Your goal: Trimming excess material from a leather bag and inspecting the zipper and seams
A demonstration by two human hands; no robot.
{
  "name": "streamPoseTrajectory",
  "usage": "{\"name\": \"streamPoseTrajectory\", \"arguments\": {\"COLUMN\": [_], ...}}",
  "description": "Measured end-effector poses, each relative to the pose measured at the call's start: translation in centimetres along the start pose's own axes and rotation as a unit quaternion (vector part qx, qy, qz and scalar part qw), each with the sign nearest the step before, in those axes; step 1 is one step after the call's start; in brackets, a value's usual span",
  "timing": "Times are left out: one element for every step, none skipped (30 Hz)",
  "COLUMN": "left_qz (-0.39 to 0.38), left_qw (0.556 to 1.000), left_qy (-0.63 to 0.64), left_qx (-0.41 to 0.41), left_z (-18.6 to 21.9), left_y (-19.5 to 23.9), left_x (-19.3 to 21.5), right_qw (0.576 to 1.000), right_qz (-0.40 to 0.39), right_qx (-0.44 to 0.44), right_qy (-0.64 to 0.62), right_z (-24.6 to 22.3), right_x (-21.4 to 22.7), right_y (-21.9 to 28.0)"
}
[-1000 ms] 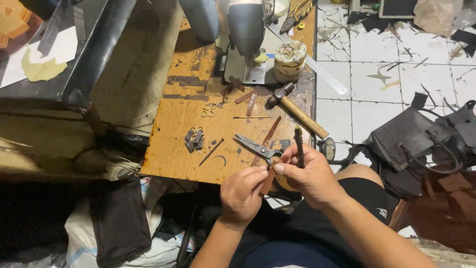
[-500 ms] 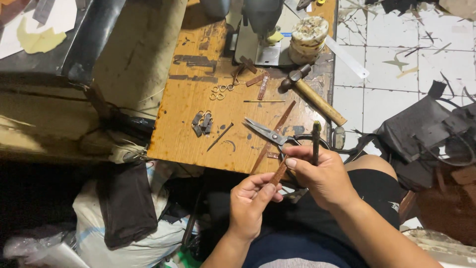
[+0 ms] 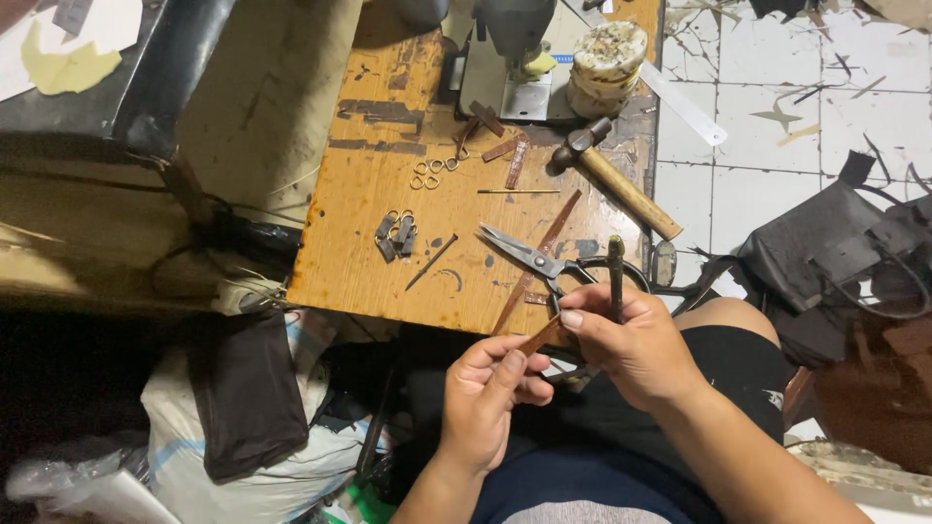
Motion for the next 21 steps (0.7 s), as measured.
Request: {"name": "streamPoseTrajectory", "arguments": {"left_qz": [0.009,0.009,0.020,0.032,0.032,0.019,0.007,0.007,0.008,0.010,0.011,0.019,0.027,0.028,0.025,0.021,0.020,0.012,0.004,0.003,-0.030], "left_qw": [1.000,1.000,0.999,0.994,0.994,0.979,0.955,0.955,0.935,0.911,0.911,0.914,0.917,0.917,0.942,0.963,0.963,0.980,0.992,0.992,0.997], "left_qy": [0.007,0.007,-0.032,-0.071,-0.071,-0.129,-0.187,-0.187,-0.232,-0.275,-0.275,-0.272,-0.269,-0.269,-0.228,-0.186,-0.187,-0.133,-0.079,-0.079,-0.040], "left_qx": [0.000,-0.001,-0.039,-0.077,-0.077,-0.154,-0.230,-0.228,-0.268,-0.307,-0.307,-0.301,-0.294,-0.294,-0.245,-0.196,-0.196,-0.148,-0.099,-0.099,-0.065], "left_z": [0.2,0.5,0.9,1.4,1.6,2.2,2.7,3.2,3.8,4.4,4.3,4.2,4.0,3.4,2.6,1.8,1.6,1.2,0.8,0.9,0.7], "left_y": [0.0,0.1,0.2,0.3,0.6,1.0,1.5,1.9,2.4,2.9,2.9,2.8,2.8,2.5,2.1,1.6,1.4,1.0,0.8,0.8,0.7], "left_x": [0.0,-0.1,-0.1,-0.2,-0.1,-0.4,-0.7,-0.9,-1.3,-1.7,-1.7,-1.7,-1.6,-1.2,-0.6,0.0,0.2,0.5,0.8,0.9,0.8], "right_qw": [1.000,1.000,1.000,0.999,0.999,0.999,0.998,0.998,0.998,0.998,0.998,0.998,0.998,0.998,0.999,0.999,0.999,0.999,0.998,0.998,0.996], "right_qz": [0.000,-0.001,-0.018,-0.036,-0.037,-0.037,-0.037,-0.036,-0.038,-0.040,-0.040,-0.037,-0.034,-0.034,-0.035,-0.035,-0.035,-0.038,-0.041,-0.041,-0.041], "right_qx": [-0.003,-0.002,0.003,0.006,0.006,-0.013,-0.033,-0.034,-0.019,-0.004,-0.005,-0.001,0.002,0.002,-0.004,-0.008,-0.008,-0.003,0.002,0.003,0.016], "right_qy": [0.000,0.000,0.016,0.033,0.033,0.034,0.035,0.035,0.041,0.048,0.048,0.050,0.052,0.052,0.041,0.031,0.031,0.035,0.038,0.038,0.073], "right_z": [0.1,0.0,-0.1,-0.1,-0.1,-0.1,0.0,0.3,0.5,0.6,0.5,0.4,0.3,0.4,0.5,0.6,0.5,0.4,0.2,0.4,0.5], "right_x": [0.1,0.3,0.4,0.5,0.6,0.8,1.0,1.1,1.1,1.2,1.1,1.0,0.9,0.9,0.9,1.0,0.9,0.8,0.7,0.9,1.2], "right_y": [0.0,0.0,0.0,0.1,0.2,0.4,0.6,0.7,0.7,0.7,0.7,0.8,0.8,0.8,0.7,0.7,0.6,0.7,0.7,0.6,0.5]}}
Point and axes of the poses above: each hand's wrist, its own y-axis away from the middle knuckle, its own x-axis out of the back of the hand, z = x × y, the point moved 3 cm from there along -y, towards the middle knuckle, and after that the axes turned 12 degrees about x, right-handed, at the moved point
